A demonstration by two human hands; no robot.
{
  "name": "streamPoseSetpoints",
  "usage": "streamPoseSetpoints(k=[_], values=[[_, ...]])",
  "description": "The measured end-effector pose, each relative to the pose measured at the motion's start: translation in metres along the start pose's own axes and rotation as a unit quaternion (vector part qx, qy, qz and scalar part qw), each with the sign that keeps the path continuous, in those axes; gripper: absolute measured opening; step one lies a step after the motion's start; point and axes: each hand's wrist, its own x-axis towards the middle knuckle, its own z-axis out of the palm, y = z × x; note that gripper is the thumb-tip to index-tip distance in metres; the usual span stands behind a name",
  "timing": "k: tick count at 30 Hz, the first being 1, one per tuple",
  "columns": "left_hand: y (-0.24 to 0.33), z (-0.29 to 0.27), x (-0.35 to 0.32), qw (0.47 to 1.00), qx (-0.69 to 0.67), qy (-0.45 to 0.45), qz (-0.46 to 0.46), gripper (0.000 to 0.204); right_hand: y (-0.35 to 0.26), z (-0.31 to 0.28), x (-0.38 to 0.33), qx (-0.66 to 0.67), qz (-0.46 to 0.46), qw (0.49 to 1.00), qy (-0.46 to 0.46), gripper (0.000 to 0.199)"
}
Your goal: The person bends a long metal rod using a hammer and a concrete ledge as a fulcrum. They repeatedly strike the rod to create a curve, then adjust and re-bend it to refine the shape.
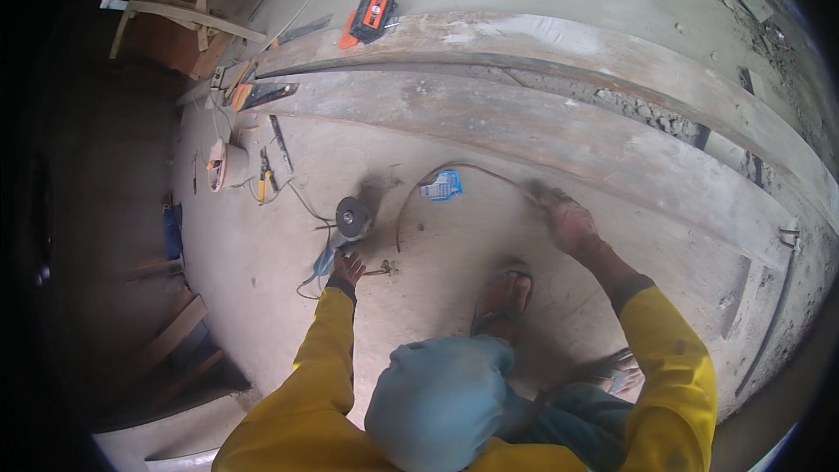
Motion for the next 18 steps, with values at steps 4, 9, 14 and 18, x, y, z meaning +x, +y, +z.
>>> streamPoseSetpoints(k=[4,9,14,18], values=[[-0.051,0.087,-0.088,0.973,0.188,0.018,0.131,0.042,-0.016,-0.058,-0.021,0.079,0.089,0.991,-0.068,0.018],[-0.063,0.157,-0.181,0.838,0.302,-0.104,0.442,0.033,-0.041,-0.116,-0.042,0.113,0.141,0.983,-0.031,0.012],[-0.073,0.26,-0.216,0.654,0.385,-0.223,0.611,0.035,-0.06,-0.173,-0.076,0.128,0.187,0.974,-0.029,0.019],[-0.099,0.302,-0.208,0.646,0.345,-0.318,0.603,0.037,-0.097,-0.235,-0.098,0.114,0.199,0.973,-0.025,0.021]])
